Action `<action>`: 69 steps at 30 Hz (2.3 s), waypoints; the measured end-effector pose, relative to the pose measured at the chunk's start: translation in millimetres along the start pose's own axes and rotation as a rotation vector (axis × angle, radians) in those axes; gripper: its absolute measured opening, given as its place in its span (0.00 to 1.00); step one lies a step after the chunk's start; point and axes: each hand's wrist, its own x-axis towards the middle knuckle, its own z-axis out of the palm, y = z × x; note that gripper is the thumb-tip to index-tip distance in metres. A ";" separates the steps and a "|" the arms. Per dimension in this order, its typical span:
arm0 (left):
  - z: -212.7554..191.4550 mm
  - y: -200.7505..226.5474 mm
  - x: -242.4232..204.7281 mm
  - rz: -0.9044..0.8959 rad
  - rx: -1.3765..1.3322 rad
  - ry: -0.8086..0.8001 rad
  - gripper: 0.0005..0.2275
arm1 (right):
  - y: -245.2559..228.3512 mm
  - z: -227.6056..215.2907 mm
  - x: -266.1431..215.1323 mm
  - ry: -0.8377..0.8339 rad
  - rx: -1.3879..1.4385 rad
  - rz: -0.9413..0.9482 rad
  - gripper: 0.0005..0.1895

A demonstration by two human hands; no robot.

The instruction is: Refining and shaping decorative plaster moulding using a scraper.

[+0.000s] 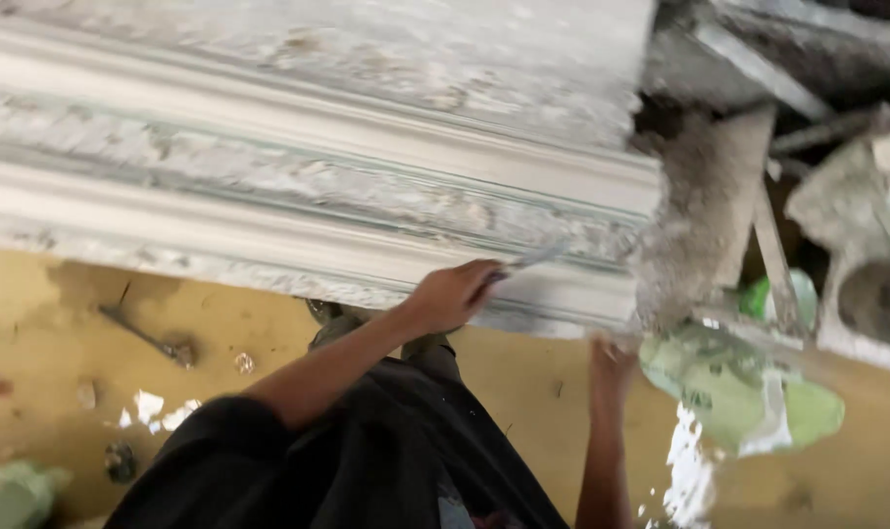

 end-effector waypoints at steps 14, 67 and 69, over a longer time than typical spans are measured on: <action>-115.9 -142.0 -363.8 -0.640 -0.384 1.159 0.22 | -396.6 175.7 -165.0 -0.088 0.270 -0.876 0.12; -903.4 -659.5 -845.2 -0.389 -1.164 1.626 0.20 | -990.2 963.0 -915.3 -1.356 0.123 -0.979 0.14; -935.8 -693.6 -854.2 -0.359 -1.229 1.613 0.21 | -995.5 985.4 -917.3 -1.315 0.115 -0.926 0.13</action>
